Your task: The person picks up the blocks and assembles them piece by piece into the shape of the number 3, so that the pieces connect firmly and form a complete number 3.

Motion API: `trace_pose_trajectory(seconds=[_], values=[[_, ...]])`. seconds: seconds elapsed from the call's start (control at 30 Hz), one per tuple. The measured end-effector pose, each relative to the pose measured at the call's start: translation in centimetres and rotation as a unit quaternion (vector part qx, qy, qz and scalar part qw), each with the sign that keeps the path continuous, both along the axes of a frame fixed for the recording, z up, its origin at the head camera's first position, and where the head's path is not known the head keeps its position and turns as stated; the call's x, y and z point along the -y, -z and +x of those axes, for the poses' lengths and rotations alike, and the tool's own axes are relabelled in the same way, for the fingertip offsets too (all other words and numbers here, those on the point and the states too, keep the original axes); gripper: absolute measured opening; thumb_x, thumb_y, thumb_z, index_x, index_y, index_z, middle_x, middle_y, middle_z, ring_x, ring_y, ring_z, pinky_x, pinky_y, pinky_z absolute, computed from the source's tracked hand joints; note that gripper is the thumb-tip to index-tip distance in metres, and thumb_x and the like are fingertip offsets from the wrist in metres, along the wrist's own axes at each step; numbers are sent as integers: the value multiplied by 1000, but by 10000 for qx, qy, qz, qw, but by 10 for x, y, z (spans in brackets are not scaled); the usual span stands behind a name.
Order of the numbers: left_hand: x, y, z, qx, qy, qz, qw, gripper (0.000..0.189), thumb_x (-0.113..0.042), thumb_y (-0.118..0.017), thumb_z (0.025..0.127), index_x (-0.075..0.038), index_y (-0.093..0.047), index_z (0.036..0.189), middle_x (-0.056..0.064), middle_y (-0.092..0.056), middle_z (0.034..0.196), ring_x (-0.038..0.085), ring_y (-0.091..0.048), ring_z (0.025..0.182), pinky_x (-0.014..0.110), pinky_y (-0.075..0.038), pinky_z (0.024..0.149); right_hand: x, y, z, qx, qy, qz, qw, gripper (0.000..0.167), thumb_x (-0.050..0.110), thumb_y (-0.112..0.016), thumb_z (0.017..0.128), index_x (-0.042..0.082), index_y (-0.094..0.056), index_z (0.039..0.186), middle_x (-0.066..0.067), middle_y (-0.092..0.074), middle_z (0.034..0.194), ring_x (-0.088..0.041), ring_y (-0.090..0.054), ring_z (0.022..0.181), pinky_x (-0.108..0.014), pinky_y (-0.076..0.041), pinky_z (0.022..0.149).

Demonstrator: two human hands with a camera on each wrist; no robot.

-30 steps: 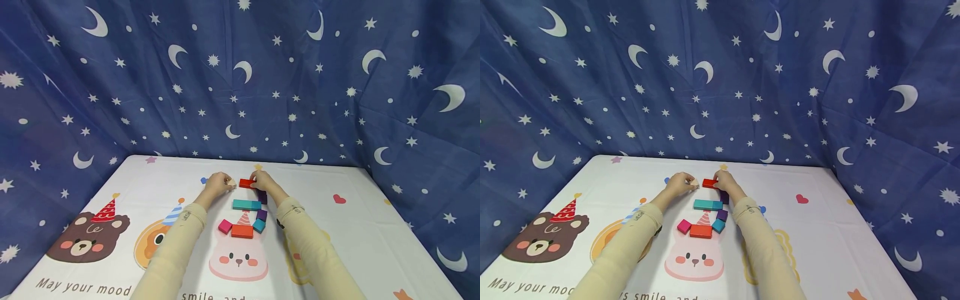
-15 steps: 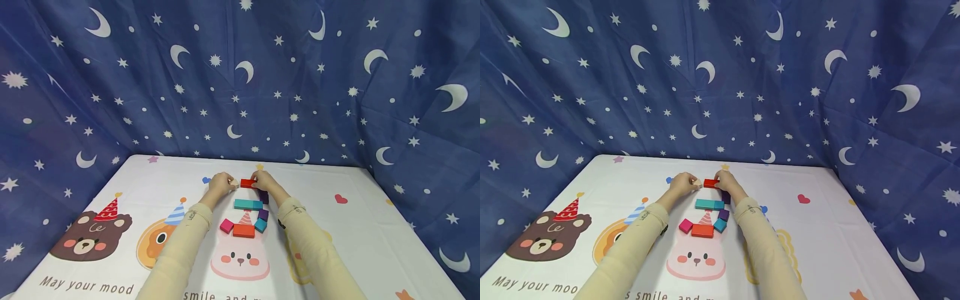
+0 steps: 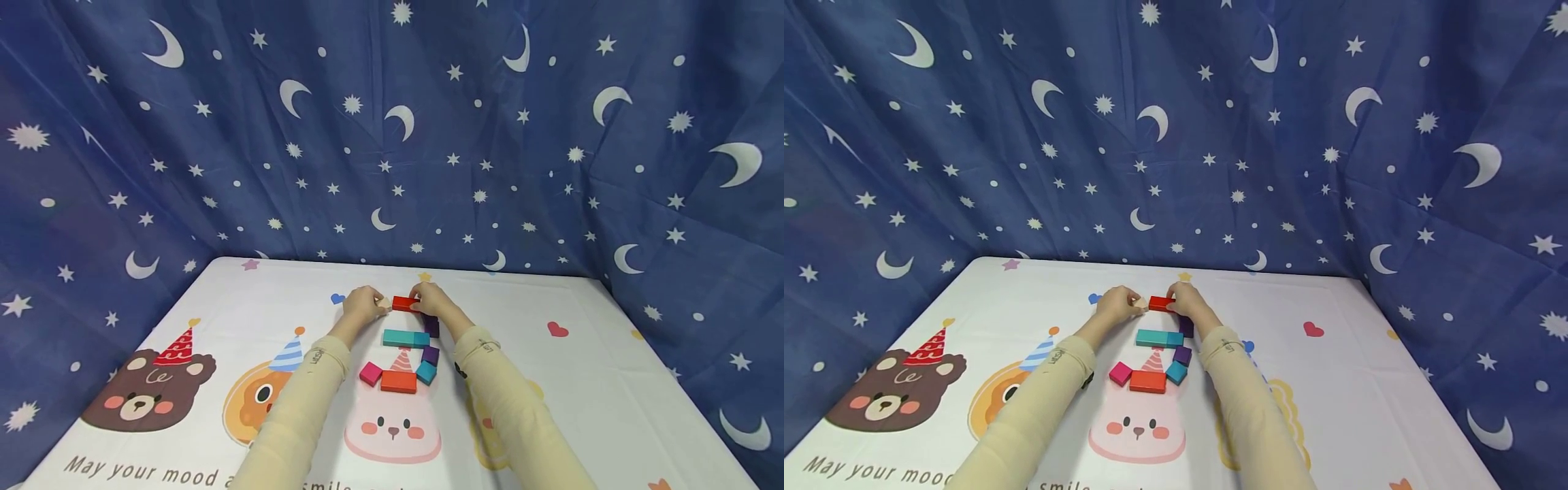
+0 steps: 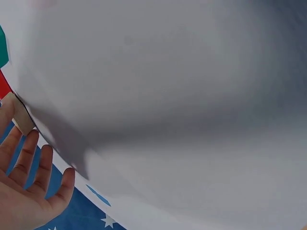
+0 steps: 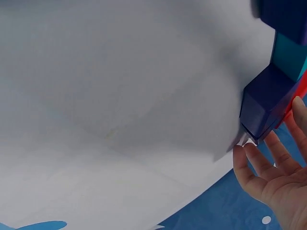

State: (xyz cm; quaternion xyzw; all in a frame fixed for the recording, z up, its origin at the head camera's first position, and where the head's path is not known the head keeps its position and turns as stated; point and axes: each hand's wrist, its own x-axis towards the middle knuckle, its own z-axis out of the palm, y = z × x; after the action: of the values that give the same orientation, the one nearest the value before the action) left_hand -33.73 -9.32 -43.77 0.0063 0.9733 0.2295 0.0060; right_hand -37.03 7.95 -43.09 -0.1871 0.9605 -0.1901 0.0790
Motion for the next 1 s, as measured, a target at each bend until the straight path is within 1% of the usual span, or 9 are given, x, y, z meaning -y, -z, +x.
trace_pose_trajectory(seconds=[0.07, 0.2, 0.3, 0.4, 0.57, 0.83, 1.0], values=[[0, 0, -1, -23, -10, -4, 10000, 36, -26, -75, 79, -13, -70, 112, 4, -71, 101, 24, -63, 99, 38, -50, 84, 0, 0, -1, -44, -32, 25, 10000, 23, 9, -66, 86, 1, -68, 107, -17, -67, 108, -30, -59, 102, -42, -47, 97], [-1, -1, -1, -58, 19, 3, 10000, 36, -25, -76, 78, -12, -71, 111, 5, -70, 109, 25, -62, 104, 39, -50, 85, -1, 1, -2, -128, -77, 61, 9999, 22, 9, -66, 86, 1, -68, 107, -17, -67, 106, -29, -59, 97, -41, -48, 95], [-2, -3, 0, -22, 1, 1, 10000, 36, -25, -76, 78, -11, -71, 110, 6, -68, 115, 26, -61, 107, 39, -50, 87, -2, 1, -3, -133, -111, 52, 9998, 22, 9, -66, 86, 1, -68, 107, -17, -67, 105, -28, -59, 95, -41, -48, 93], [-3, -5, 1, 29, -43, -31, 10000, 36, -25, -76, 78, -12, -70, 111, 6, -67, 117, 27, -61, 109, 41, -49, 89, -2, 1, -3, -114, -111, 17, 9999, 22, 8, -66, 86, 1, -68, 106, -16, -67, 104, -27, -59, 94, -40, -48, 93], [-4, -6, 2, 61, -39, -74, 9999, 37, -25, -77, 78, -13, -70, 112, 7, -66, 118, 28, -60, 110, 42, -48, 91, -2, 2, -2, -103, -78, -2, 9999, 21, 8, -66, 86, 1, -68, 106, -16, -67, 104, -27, -59, 94, -40, -48, 93], [-4, -4, 3, 77, -37, -34, 10000, 37, -24, -76, 78, -12, -70, 112, 7, -67, 118, 27, -60, 110, 43, -47, 92, -2, 3, -1, -27, -13, -37, 10000, 21, 9, -66, 87, 0, -68, 106, -16, -67, 105, -27, -59, 93, -40, -49, 93], [-4, -4, 3, -50, -22, -112, 9999, 36, -25, -77, 77, -12, -71, 110, 7, -68, 116, 28, -61, 108, 43, -49, 89, -1, 2, 1, -110, -39, 39, 9999, 22, 10, -66, 87, 0, -67, 106, -16, -67, 105, -27, -60, 94, -40, -49, 93]])
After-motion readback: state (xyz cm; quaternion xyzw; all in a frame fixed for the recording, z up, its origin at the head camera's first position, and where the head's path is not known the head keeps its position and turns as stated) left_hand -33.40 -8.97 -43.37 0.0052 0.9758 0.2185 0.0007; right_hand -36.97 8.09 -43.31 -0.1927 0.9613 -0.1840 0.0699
